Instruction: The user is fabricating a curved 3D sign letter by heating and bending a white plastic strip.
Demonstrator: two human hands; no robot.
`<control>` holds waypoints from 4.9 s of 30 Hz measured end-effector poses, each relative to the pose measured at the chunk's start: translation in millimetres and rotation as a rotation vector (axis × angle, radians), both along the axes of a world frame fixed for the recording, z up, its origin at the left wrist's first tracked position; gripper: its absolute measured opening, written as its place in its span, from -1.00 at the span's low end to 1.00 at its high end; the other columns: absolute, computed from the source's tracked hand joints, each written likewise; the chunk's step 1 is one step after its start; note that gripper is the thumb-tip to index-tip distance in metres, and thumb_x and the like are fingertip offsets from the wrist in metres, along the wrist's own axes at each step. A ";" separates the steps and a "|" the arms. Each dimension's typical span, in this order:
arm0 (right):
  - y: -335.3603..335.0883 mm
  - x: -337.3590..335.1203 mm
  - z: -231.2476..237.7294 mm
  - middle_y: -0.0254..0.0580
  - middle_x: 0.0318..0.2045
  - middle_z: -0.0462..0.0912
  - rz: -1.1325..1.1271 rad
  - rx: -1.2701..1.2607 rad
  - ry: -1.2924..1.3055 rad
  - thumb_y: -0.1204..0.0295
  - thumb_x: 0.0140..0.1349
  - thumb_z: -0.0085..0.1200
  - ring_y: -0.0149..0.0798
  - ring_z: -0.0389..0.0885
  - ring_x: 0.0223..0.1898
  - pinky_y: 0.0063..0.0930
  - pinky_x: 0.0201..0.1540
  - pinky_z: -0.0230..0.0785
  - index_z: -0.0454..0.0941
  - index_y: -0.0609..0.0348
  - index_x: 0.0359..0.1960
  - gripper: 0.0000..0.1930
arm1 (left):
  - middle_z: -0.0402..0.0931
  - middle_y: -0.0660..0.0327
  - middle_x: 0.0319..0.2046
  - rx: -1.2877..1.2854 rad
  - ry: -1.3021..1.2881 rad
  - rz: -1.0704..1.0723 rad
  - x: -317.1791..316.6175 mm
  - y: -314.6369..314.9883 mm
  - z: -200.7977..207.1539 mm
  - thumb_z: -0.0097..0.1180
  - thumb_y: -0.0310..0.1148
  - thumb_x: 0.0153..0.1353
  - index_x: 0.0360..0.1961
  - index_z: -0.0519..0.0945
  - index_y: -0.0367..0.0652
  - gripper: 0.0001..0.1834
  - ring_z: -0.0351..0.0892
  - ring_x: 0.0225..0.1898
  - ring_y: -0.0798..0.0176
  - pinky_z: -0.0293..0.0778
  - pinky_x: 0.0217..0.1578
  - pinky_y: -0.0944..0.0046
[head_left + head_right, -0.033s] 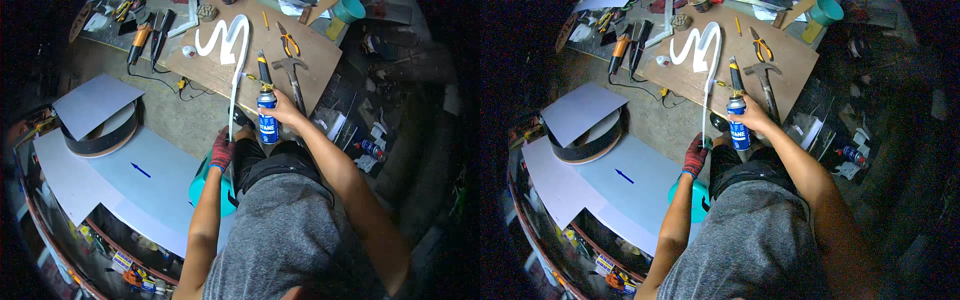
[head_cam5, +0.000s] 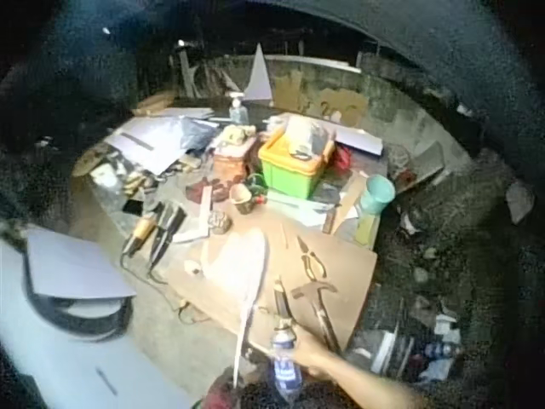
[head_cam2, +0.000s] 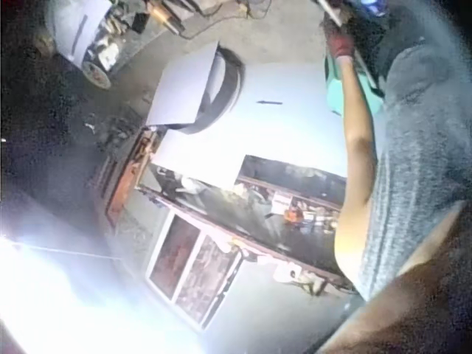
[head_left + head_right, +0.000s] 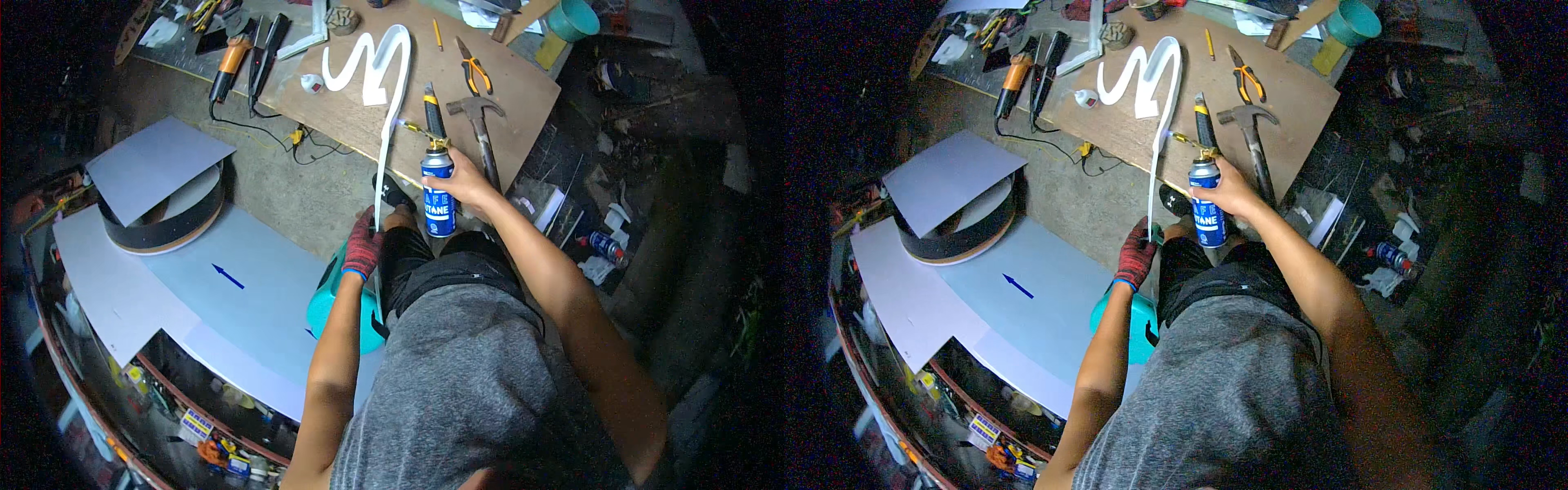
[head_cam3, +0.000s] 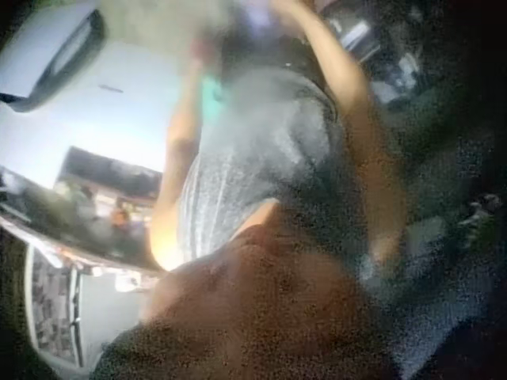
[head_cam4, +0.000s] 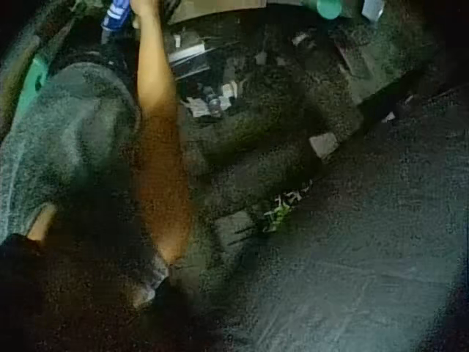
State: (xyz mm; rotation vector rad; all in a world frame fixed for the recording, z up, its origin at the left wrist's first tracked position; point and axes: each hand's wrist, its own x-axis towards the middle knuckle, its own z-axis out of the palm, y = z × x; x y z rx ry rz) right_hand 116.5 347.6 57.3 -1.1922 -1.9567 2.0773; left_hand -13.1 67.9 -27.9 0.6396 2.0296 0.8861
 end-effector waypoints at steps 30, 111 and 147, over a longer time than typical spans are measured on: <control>-56.0 -44.7 68.9 0.12 -0.09 0.48 0.137 0.474 0.026 0.22 -0.04 0.44 0.08 0.51 0.00 -0.17 0.07 0.36 0.32 0.29 0.04 -0.31 | 0.28 -0.16 0.24 -0.157 0.093 0.130 17.7 31.1 61.1 0.32 -0.38 0.03 0.36 0.20 -0.21 -0.14 0.31 0.27 -0.16 0.27 0.27 0.09; -136.1 -82.9 -48.2 0.15 -0.24 0.63 0.120 -0.539 -0.325 0.45 0.33 -0.11 -0.01 0.73 -0.32 -0.28 -0.39 0.68 0.38 0.44 -0.06 -0.74 | 0.59 0.06 -0.10 0.049 -0.338 -0.165 -156.2 44.1 73.4 0.35 -0.12 -0.02 0.23 0.36 -0.21 -0.21 0.58 -0.09 0.18 0.50 -0.03 0.19; -144.4 -84.0 -49.2 0.17 -0.24 0.63 0.029 -0.544 -0.355 0.42 0.34 -0.07 0.00 0.73 -0.35 -0.27 -0.39 0.68 0.39 0.46 -0.03 -0.69 | 0.59 -0.06 -0.13 0.056 -0.307 -0.238 -179.5 78.1 66.5 0.33 -0.04 -0.03 0.19 0.39 -0.20 -0.21 0.62 -0.11 0.06 0.51 -0.05 0.14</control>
